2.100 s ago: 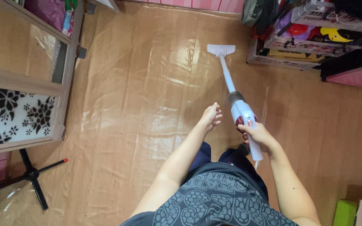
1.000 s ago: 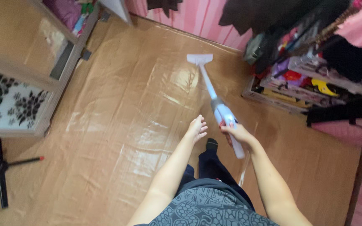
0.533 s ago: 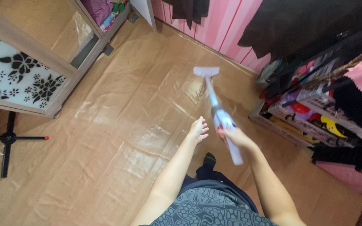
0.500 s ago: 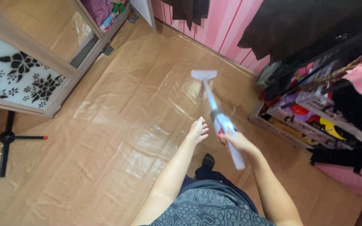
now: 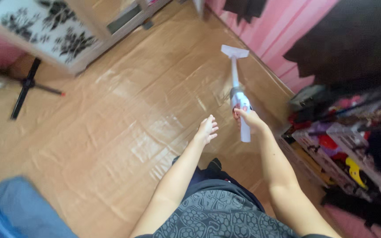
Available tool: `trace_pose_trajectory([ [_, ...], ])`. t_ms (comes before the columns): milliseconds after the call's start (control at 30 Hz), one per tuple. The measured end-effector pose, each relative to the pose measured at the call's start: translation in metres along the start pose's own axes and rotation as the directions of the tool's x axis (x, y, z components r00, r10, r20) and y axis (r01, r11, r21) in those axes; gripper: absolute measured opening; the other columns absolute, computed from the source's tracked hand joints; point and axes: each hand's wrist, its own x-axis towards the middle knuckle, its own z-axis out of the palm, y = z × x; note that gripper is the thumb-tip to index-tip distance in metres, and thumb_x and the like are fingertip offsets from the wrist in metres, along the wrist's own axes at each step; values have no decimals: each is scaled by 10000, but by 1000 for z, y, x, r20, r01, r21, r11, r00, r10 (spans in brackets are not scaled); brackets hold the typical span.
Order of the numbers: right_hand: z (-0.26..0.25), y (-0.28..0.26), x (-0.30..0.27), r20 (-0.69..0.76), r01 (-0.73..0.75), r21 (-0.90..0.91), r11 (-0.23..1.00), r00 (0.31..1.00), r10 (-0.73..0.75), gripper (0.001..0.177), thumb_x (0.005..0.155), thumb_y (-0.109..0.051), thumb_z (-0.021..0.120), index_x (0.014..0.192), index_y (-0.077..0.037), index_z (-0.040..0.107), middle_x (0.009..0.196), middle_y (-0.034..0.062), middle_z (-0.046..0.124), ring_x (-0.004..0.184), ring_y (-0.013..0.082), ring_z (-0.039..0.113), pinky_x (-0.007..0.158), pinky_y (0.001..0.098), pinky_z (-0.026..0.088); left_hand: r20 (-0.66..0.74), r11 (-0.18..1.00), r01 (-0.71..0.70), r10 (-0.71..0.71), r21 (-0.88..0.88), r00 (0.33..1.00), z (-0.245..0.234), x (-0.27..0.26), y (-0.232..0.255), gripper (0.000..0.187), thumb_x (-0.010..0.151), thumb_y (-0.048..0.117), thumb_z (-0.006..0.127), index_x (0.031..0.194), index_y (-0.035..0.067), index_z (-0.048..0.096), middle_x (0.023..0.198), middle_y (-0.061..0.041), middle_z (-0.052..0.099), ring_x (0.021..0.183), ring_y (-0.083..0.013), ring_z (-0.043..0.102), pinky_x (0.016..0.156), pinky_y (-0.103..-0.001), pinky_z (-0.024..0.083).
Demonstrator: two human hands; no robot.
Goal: The person vacuums the floor of a room by hand using a cordless vacuum cleaner, moving the vacuum head across a plastic floor covering and later lifting the device to adjust the filter.
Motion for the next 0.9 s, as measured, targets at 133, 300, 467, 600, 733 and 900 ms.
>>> trace_pose_trajectory([
  [133,30,-17,-27,56,-61,111,992,997,55,322,876,-369,768,845,-91,607,648,26,538,528,160,527,485,330,446,-47,1000,3,-4,-5,999,-9,-7,-7,644,1006,548,442,1515,153,422,1594,-156,431,1438,-354,448,1139,-600,352],
  [300,42,-13,-130,-37,-80,-72,994,996,77,278,860,-343,763,901,-84,673,654,15,580,524,149,535,476,314,414,-56,999,45,-46,-18,997,-9,1,-13,638,994,554,448,1500,165,436,1576,-147,454,1417,-351,481,1130,-596,369],
  [467,23,-12,-163,9,-257,-141,956,965,261,304,809,-312,777,885,-45,655,647,51,584,515,191,557,477,351,465,2,999,50,-50,7,999,-11,19,3,631,1014,546,442,1511,157,428,1583,-160,432,1422,-362,453,1133,-602,362],
  [600,51,-25,-102,-62,-208,-154,966,978,201,302,842,-316,773,950,-41,711,676,39,583,549,170,549,497,327,455,35,997,64,-65,50,997,-38,23,45,631,1009,547,439,1506,158,433,1584,-157,435,1422,-357,459,1131,-596,367],
  [733,100,-67,1,23,62,-149,987,998,-59,330,863,-337,785,1036,-64,725,774,15,655,621,128,582,536,304,457,38,994,64,-67,87,997,-85,20,104,642,1008,551,430,1506,146,428,1586,-164,434,1427,-362,458,1131,-600,365],
  [900,180,-128,86,19,-99,106,989,995,98,273,875,-353,732,799,-137,583,631,4,505,519,155,493,480,326,424,31,993,42,-45,106,999,-146,28,173,651,1014,547,431,1516,133,408,1595,-163,422,1441,-350,438,1145,-594,353],
])
